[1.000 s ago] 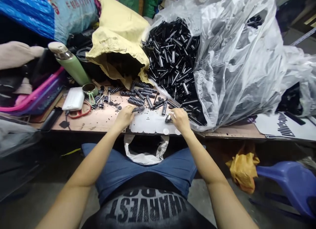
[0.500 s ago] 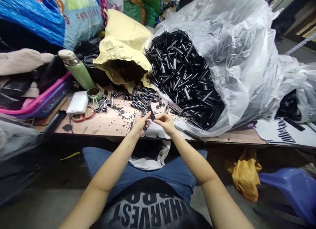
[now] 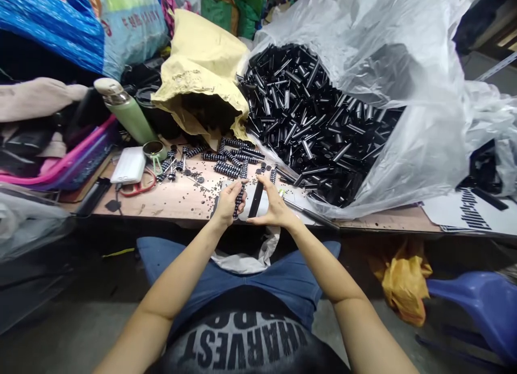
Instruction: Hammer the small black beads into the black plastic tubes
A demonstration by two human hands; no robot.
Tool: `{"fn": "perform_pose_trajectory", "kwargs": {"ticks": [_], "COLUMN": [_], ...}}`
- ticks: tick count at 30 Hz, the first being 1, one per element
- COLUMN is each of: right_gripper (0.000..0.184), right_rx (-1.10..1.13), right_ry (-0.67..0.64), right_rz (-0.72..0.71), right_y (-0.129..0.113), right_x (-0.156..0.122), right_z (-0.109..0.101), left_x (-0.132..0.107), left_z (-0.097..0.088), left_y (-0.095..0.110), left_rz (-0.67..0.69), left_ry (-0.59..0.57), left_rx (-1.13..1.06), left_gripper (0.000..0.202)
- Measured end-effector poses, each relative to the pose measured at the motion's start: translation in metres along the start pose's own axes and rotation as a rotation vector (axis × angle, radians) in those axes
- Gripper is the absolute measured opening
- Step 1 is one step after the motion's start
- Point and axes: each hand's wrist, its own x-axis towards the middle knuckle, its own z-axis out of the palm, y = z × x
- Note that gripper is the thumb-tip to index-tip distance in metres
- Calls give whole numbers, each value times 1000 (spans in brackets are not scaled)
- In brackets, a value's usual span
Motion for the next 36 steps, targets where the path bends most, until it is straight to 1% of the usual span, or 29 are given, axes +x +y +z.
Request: {"fn": "perform_pose_trajectory", "kwargs": {"ticks": [3,7,10,12,14,19,24,27,31,36], "right_gripper": [115,120,122,123,122,120,115,114,111,110], "right_rx": [67,118,124,118,128,217,231,220,161,70], "right_ry": [2,-29,-49,-52,-48,-38,-15,-31,-32,-8], "right_rz": [-50,-90,-112,-112,-97,-24,-11,6,69,153], "right_y": [-10,-14,-10,-7,-6,-5,-2,-2,-3,0], "right_x": [-3,0,0,-2,-4,-8,-11,-12,-11,-15], "right_z": [2,7,11,13,15,18,20,20,21,36], "left_x": [-2,-4,-8,-11,-13,-14,-15,-14,-9,-1], "left_z": [2,13,20,22,23,25,26,27,26,17], "left_y": [-2,-5,-3,0,1,-1,-7,-9,-11,-25], "left_rz": [-71,-108,-158,-154,-144,-169,-91,-55,-129,-175], "left_ry": [18,140,136,126,122,116,157,164,174,174], "left_rx": [-14,-112,-134,-101,-65,-29,88,147,134,90], "left_gripper": [47,37,36,39,41,40,48,53,47,37]}}
